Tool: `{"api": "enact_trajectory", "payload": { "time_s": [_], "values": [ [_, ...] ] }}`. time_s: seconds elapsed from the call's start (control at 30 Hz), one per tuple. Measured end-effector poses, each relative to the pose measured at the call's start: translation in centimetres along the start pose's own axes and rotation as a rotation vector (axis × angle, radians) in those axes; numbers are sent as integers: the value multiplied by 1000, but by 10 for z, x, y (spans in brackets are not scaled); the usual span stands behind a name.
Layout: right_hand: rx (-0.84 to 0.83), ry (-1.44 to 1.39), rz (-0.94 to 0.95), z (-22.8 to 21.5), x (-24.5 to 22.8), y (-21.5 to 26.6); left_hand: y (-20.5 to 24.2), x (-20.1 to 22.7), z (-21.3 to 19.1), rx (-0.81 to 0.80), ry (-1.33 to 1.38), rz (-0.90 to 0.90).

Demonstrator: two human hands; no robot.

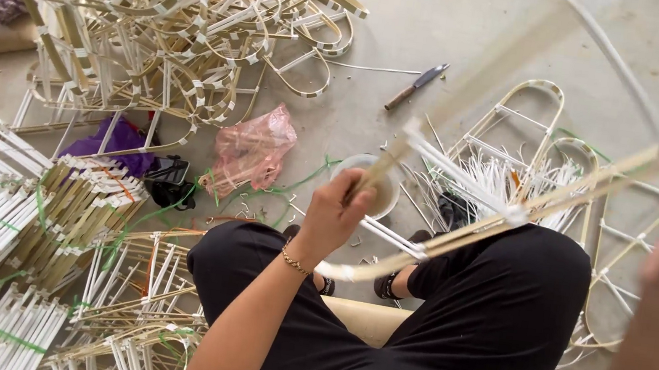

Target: The recorder is assembling bamboo or wood frames, likely for furniture or lanterns, by wrapping and connecting the strips.

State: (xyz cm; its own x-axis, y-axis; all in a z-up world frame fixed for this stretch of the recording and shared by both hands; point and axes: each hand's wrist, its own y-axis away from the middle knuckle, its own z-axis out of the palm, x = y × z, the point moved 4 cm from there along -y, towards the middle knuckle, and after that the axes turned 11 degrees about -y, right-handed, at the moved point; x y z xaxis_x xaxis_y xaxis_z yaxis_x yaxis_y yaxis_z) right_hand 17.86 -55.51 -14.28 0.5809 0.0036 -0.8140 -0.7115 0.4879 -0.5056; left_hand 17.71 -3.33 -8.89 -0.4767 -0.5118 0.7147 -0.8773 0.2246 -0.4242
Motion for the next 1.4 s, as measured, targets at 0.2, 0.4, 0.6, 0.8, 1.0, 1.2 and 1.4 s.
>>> {"api": "enact_trajectory", "payload": {
  "time_s": [0.2,0.4,0.6,0.8,1.0,1.2,1.4],
  "values": [
    [-246,-442,873,163,-6,141,38,-37,34,36,643,-405],
    [-560,-68,795,190,-23,157,58,-30,39,104,452,-493],
    [-567,-37,728,189,-24,157,63,-25,37,37,213,-559],
    [-528,-41,662,194,-41,148,62,-33,34,-51,530,-491],
    [-549,-81,672,203,-53,141,64,-42,35,-143,838,-588],
    [-474,-66,681,207,-55,138,68,-50,46,-146,843,-565],
    [-546,50,509,219,-104,145,62,-39,44,-176,868,-511]
  ]
}}
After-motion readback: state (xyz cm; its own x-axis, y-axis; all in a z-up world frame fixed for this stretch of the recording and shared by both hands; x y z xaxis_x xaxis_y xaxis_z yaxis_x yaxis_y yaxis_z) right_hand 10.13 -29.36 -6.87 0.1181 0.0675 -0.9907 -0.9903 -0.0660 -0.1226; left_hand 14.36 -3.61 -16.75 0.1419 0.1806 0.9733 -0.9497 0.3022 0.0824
